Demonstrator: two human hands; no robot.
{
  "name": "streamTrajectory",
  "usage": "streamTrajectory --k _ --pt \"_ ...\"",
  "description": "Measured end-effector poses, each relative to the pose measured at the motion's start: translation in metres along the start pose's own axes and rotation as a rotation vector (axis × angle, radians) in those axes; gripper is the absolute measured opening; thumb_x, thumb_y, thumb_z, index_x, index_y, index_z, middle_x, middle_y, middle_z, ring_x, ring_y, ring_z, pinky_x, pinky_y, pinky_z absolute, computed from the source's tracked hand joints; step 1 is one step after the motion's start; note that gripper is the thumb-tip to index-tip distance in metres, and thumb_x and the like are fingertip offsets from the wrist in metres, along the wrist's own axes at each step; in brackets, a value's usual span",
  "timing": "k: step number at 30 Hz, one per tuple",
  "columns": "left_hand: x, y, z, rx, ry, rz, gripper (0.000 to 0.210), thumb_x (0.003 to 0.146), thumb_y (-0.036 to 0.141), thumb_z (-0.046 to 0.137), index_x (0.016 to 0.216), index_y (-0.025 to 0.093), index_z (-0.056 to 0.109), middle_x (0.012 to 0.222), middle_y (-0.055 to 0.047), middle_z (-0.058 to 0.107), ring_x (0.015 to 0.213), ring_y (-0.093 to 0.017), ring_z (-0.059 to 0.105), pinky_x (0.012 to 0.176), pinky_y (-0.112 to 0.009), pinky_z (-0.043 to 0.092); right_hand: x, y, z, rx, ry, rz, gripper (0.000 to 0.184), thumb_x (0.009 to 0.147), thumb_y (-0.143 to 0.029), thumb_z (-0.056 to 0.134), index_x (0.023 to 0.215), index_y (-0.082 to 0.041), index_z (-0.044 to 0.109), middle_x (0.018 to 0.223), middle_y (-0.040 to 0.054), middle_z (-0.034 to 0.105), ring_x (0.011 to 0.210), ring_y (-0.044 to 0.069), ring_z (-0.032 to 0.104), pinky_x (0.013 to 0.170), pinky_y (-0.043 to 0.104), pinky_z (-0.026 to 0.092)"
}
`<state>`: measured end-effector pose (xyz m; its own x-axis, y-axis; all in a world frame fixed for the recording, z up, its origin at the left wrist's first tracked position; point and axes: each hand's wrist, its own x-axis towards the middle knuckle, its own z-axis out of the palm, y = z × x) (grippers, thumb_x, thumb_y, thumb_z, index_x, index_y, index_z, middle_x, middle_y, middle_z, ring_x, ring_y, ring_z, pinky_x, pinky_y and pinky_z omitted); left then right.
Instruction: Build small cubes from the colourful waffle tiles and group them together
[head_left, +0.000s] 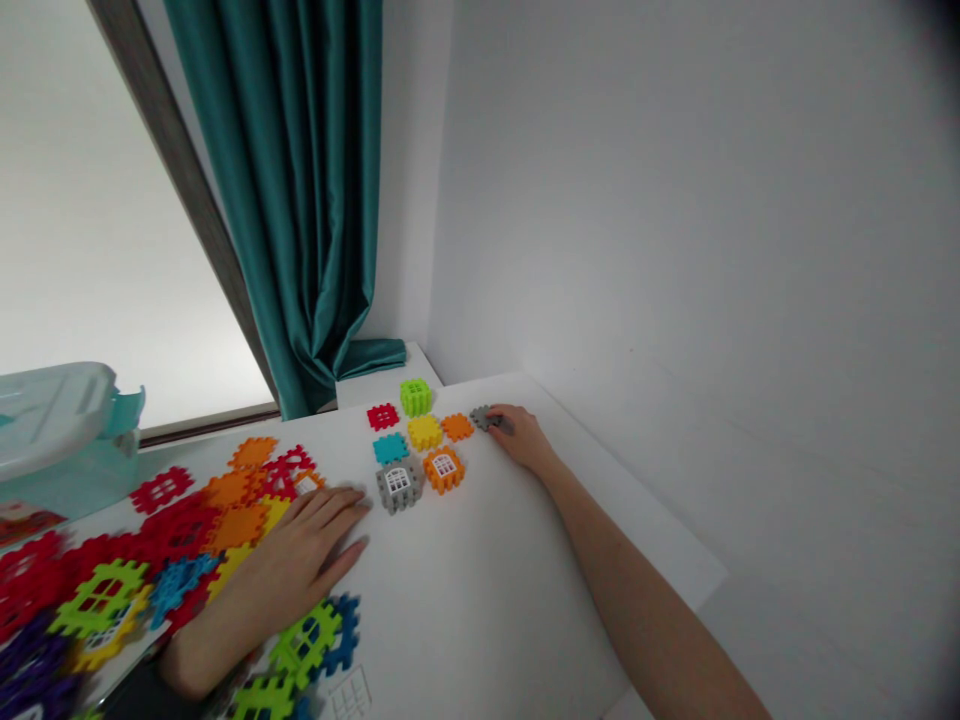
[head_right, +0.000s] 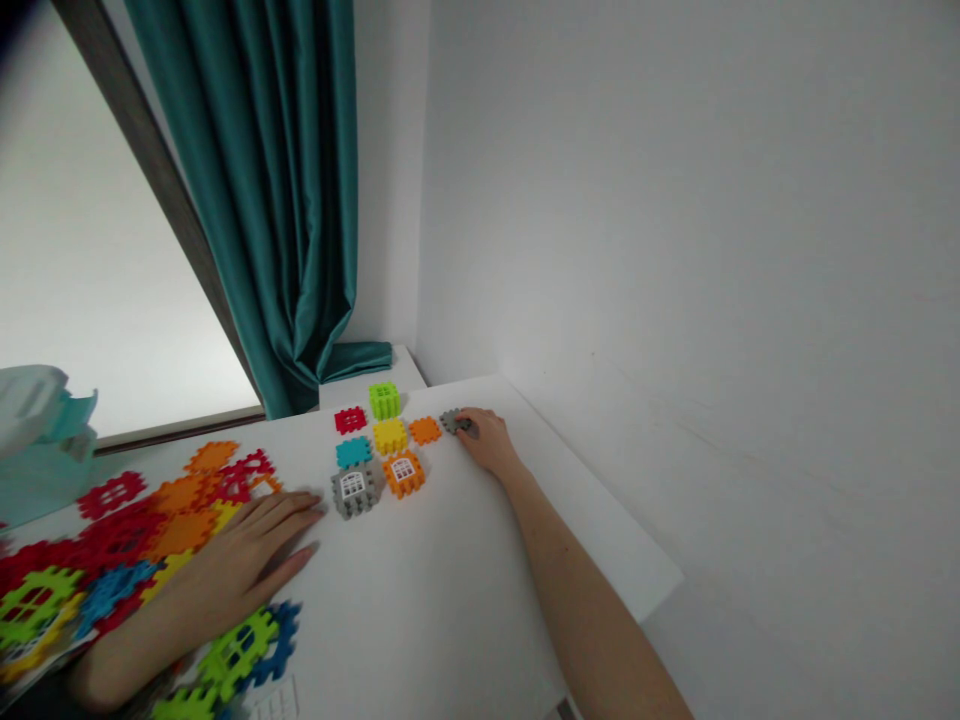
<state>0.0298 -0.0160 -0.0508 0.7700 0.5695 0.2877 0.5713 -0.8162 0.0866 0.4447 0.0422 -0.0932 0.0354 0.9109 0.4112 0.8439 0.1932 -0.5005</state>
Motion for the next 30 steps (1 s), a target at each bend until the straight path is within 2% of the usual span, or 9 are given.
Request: streamTrajectory --k 16,30 --pt "-0.0001 -0.0003 0.0007 -0.007 -0.001 0.002 0.037 0.1 0.042 0.05 0.128 0.024 0.064 0.133 -0.007 0.065 0.124 -0.025 0.057 0.106 -0.04 0.046 -0.0002 -0.0025 0.0021 -0.037 -0.008 0.044 0.027 0.082 -0.021 0.064 0.106 -0.027 0.072 0.116 0.0035 0.074 0.113 0.025 0.064 0.105 0.047 0.046" --pt "0.0015 0.0019 -0.0026 -0.018 -0.027 -0.014 0.037 0.1 0.042 0.05 0.128 0.023 0.064 0.133 -0.008 0.065 0.123 -0.026 0.058 0.106 -0.042 0.046 -0.0008 -0.0027 0.0023 -0.056 -0.009 0.027 0.025 0.083 -0.021 0.064 0.106 -0.027 0.071 0.115 0.0046 0.074 0.111 0.026 0.064 0.102 0.047 0.046"
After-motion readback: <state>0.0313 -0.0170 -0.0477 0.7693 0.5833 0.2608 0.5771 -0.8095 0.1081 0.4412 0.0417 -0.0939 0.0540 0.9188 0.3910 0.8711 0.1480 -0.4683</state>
